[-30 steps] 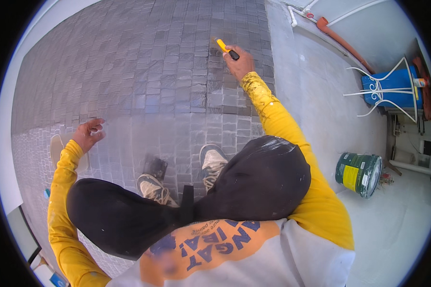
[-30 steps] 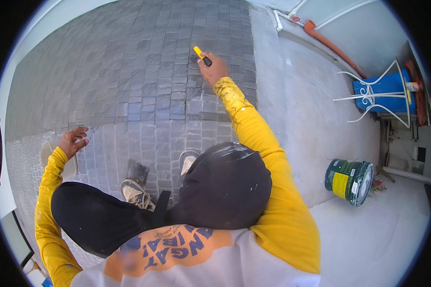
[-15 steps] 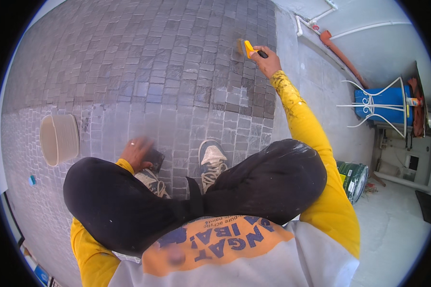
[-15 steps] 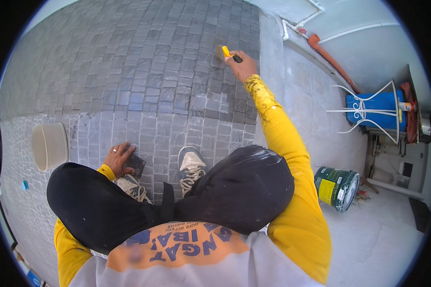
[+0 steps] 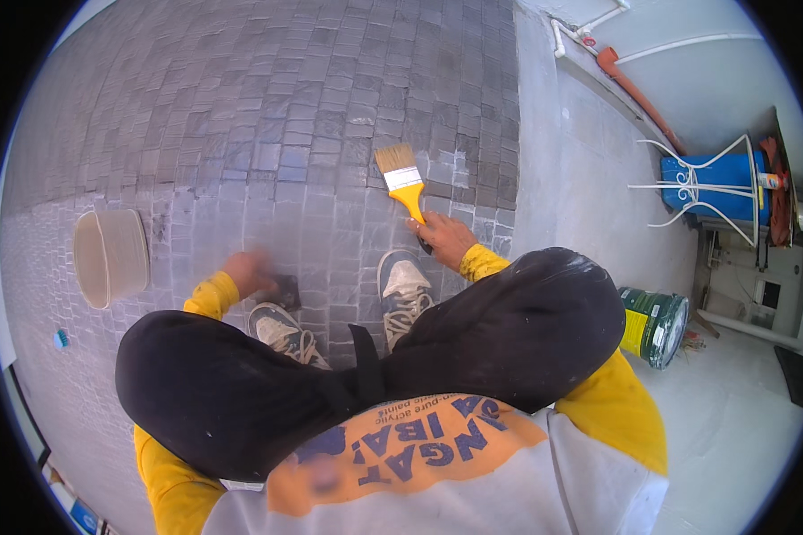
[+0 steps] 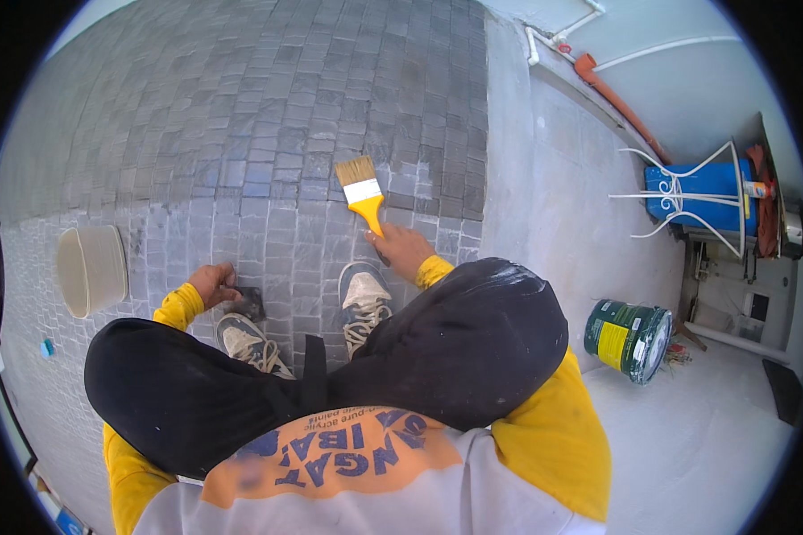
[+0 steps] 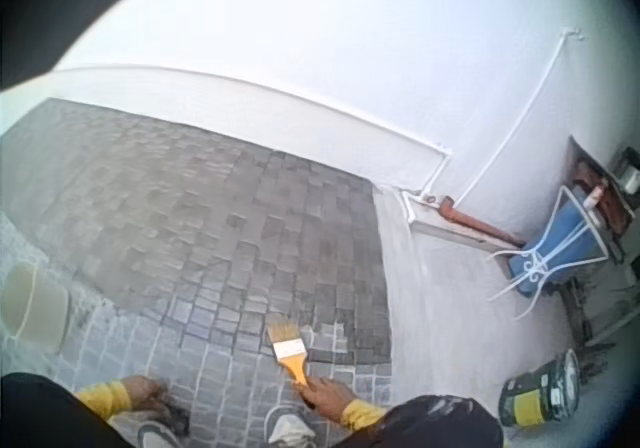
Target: The person kneels on a tiled floor and applies grout between tiles using a brush and a grout float. They repeatedly dip the brush into a small container and spread the grout across the tile surface, then use the float to smooth and press the grout into the joints.
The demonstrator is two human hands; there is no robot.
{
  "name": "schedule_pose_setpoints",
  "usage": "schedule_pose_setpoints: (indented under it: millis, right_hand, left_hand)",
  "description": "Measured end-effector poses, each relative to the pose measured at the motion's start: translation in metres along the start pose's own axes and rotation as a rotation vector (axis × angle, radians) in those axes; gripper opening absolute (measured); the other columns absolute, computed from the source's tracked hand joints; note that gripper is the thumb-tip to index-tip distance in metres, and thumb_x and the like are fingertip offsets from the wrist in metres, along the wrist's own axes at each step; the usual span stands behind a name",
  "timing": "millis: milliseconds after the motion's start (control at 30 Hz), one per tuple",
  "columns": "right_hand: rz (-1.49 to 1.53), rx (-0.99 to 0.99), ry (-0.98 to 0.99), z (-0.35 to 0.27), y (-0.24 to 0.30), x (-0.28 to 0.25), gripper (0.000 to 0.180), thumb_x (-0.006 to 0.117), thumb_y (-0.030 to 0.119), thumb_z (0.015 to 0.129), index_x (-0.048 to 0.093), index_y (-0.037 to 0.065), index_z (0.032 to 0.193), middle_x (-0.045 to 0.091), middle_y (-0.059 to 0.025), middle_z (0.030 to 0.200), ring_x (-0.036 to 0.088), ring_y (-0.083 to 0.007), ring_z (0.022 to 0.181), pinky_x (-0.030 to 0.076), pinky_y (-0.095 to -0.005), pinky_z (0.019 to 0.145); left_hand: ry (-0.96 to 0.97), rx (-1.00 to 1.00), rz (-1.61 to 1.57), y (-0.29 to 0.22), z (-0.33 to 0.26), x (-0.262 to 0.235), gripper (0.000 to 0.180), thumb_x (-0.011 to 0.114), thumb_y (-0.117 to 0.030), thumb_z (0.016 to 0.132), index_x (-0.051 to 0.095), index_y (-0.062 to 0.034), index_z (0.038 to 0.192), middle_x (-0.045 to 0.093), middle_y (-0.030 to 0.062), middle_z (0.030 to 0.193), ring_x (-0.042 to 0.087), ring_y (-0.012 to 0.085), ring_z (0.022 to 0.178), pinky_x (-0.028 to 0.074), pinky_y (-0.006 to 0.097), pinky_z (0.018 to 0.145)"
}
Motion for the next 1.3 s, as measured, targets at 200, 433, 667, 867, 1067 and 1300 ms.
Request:
schedule_pose_setpoints:
  millis: [200, 433, 667, 867, 1067, 1300]
  right_hand:
    - [0.491, 0.092, -0.023, 0.034, 0.006, -0.037, 0.05, 0.064, 0.032, 0.09, 0.054, 0.012, 0.135, 0.06, -0.0132, 0.116, 0.058, -0.0281, 0.106, 0.049, -0.0421, 0.086]
    - [1.455, 0.108, 0.279, 0.114, 0.062, -0.081, 0.05, 0.067, 0.039, 0.092, 0.056, 0.001, 0.123, 0.064, -0.0106, 0.102, 0.062, -0.0166, 0.088, 0.053, -0.0304, 0.068]
    - [0.946, 0.55, -0.642, 0.108, -0.174, -0.134, 0.024, 0.065, 0.02, 0.084, 0.058, -0.003, 0.083, 0.062, -0.0155, 0.066, 0.064, -0.0234, 0.057, 0.051, -0.0366, 0.056]
    - [0.591, 0.631, -0.634, 0.125, -0.274, -0.121, 0.028, 0.062, 0.024, 0.086, 0.06, -0.003, 0.092, 0.068, -0.0192, 0.079, 0.07, -0.032, 0.075, 0.055, -0.042, 0.068]
    - [0.11, 0.554, -0.329, 0.147, -0.25, -0.121, 0.032, 0.058, 0.026, 0.09, 0.062, 0.009, 0.116, 0.069, -0.0208, 0.101, 0.064, -0.0413, 0.098, 0.05, -0.0506, 0.085]
    - [-0.006, 0.446, -0.241, 0.158, -0.24, -0.156, 0.031, 0.056, 0.027, 0.095, 0.058, 0.014, 0.123, 0.069, -0.0191, 0.104, 0.064, -0.0404, 0.098, 0.051, -0.0503, 0.084]
  left_hand:
    - [-0.055, -0.147, -0.404, 0.013, -0.006, -0.094, 0.025, 0.078, -0.02, 0.082, 0.056, -0.0085, 0.085, 0.06, 0.0007, 0.077, 0.057, 0.0111, 0.071, 0.053, 0.03, 0.066]
    - [-0.123, -0.009, -0.847, -0.109, 0.024, -0.18, 0.031, 0.079, -0.034, 0.084, 0.054, -0.0157, 0.087, 0.058, -0.0049, 0.086, 0.055, 0.0059, 0.077, 0.054, 0.026, 0.065]
    - [-0.095, -0.048, -0.392, -0.082, 0.031, -0.168, 0.071, 0.077, -0.041, 0.083, 0.048, -0.0058, 0.138, 0.056, 0.0162, 0.132, 0.058, 0.0283, 0.116, 0.049, 0.042, 0.097]
    - [-0.147, -0.337, -0.189, 0.071, -0.01, -0.171, 0.054, 0.071, -0.03, 0.088, 0.055, -0.0003, 0.13, 0.061, 0.0204, 0.126, 0.059, 0.0326, 0.118, 0.048, 0.039, 0.099]
    - [-0.053, -0.484, -0.005, 0.121, -0.05, -0.154, 0.053, 0.07, -0.025, 0.089, 0.052, 0.0017, 0.132, 0.06, 0.023, 0.128, 0.059, 0.0352, 0.119, 0.05, 0.042, 0.098]
    - [-0.101, -0.418, -0.073, 0.105, -0.047, -0.152, 0.05, 0.071, -0.026, 0.087, 0.056, -0.0047, 0.129, 0.064, 0.0192, 0.122, 0.063, 0.0309, 0.112, 0.05, 0.038, 0.095]
Point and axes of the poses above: each hand's wrist, its own z-axis towards the middle knuckle, its own x-axis out of the palm, y = z × x, the point moved 10 cm from there along z, towards the middle knuckle
